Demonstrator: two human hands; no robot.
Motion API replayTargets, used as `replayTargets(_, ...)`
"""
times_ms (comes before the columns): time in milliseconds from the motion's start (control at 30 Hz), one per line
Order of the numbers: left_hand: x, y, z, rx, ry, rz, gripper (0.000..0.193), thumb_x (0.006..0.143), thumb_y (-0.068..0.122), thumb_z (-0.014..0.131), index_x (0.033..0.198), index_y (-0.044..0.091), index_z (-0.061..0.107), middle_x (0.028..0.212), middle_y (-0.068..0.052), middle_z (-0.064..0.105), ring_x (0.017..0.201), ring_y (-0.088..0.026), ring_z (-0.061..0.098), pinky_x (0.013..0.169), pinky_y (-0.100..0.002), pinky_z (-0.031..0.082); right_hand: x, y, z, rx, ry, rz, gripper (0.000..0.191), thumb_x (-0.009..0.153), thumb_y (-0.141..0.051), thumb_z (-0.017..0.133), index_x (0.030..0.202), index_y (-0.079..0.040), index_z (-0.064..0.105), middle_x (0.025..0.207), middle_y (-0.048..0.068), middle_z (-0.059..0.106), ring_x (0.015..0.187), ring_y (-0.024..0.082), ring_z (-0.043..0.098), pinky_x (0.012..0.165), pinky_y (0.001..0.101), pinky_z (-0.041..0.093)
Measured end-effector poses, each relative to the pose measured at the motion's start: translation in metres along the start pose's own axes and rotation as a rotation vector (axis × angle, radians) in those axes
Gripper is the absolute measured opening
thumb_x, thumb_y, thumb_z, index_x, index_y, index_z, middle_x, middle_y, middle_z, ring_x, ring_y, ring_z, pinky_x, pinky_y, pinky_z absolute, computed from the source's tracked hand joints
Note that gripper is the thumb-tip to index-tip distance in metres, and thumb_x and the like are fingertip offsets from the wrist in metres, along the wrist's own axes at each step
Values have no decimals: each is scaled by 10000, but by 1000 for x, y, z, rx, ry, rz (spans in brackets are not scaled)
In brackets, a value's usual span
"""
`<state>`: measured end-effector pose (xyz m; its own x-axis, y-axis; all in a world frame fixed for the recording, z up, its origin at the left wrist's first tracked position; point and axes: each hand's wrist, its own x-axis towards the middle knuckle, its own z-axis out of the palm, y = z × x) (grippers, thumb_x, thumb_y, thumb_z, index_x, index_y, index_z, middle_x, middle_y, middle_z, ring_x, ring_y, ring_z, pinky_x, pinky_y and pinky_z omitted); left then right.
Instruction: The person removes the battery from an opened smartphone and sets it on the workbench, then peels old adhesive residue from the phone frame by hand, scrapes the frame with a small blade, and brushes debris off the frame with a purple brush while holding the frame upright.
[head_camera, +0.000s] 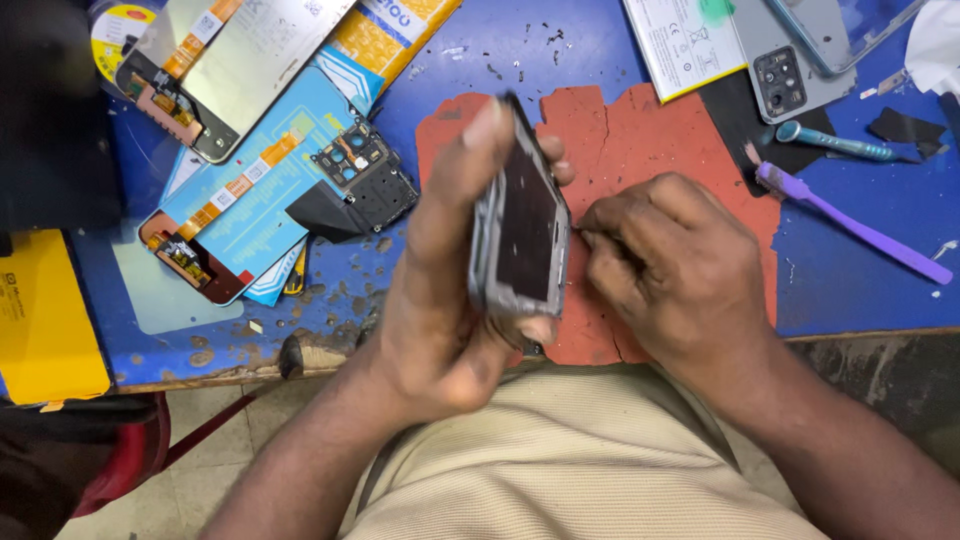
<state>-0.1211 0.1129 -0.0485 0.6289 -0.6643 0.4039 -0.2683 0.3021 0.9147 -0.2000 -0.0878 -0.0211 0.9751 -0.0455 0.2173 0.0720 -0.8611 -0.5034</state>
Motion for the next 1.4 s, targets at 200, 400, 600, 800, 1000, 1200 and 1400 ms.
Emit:
replayTargets(200, -5, 13, 0, 114, -79, -31, 998, 907, -230, 559, 1649, 311, 168, 1612, -216, 296, 1241, -221, 568, 819, -224, 622, 1, -1, 3, -9, 20, 37, 172, 875, -6, 763, 1037, -28, 711, 955, 111, 655, 874, 264, 688, 754, 374, 552)
replayTargets(400, -7, 11, 1, 181, -84, 11, 1085, 898, -276, 584, 1664, 364, 159, 1595, -232, 303, 1246, -231, 553, 831, -214, 643, -1, -2, 2, 12, 7, 13, 173, 864, -10, 770, 1021, -19, 699, 965, 111, 668, 876, 269, 688, 755, 380, 553)
replayTargets(600, -8, 10, 1, 193, -84, 19, 1082, 918, -266, 612, 1668, 365, 154, 1595, -230, 302, 1276, -232, 535, 872, -225, 644, -3, -5, 2, 38, 2, 35, 163, 865, -2, 770, 1011, -19, 701, 944, 111, 661, 855, 269, 686, 743, 383, 546)
replayTargets(800, -8, 10, 1, 203, -77, 12, 1049, 876, -254, 650, 1629, 306, 182, 1579, -255, 323, 1293, -275, 534, 898, -240, 636, -7, -3, 4, 21, 17, 20, 150, 873, -3, 769, 1002, -23, 694, 966, 108, 673, 875, 271, 691, 758, 383, 551)
replayTargets(1000, 6, 9, -2, 225, -21, 28, 1052, 920, 17, 749, 1705, 268, 95, 1577, -183, 338, 1374, -285, 518, 1136, -363, 480, -3, -3, -2, 38, -13, 15, 149, 861, -5, 763, 1000, -14, 709, 946, 115, 672, 827, 246, 692, 704, 359, 552)
replayTargets(1200, 29, 15, -15, -169, 73, -383, 1056, 934, 111, 711, 1668, 157, -48, 1587, -180, 395, 1301, -251, 539, 1163, -373, 494, 6, 4, -4, 29, -2, -11, 132, 921, -18, 762, 1045, -14, 718, 993, 110, 674, 863, 236, 702, 726, 343, 555)
replayTargets(1400, 49, 6, -17, -203, 76, -463, 1065, 907, 4, 647, 1627, 125, -128, 1597, -179, 422, 1377, -257, 578, 1179, -368, 506, 6, 7, -1, -25, 15, -55, 151, 910, -5, 760, 1055, -25, 724, 993, 111, 655, 902, 260, 696, 783, 365, 561)
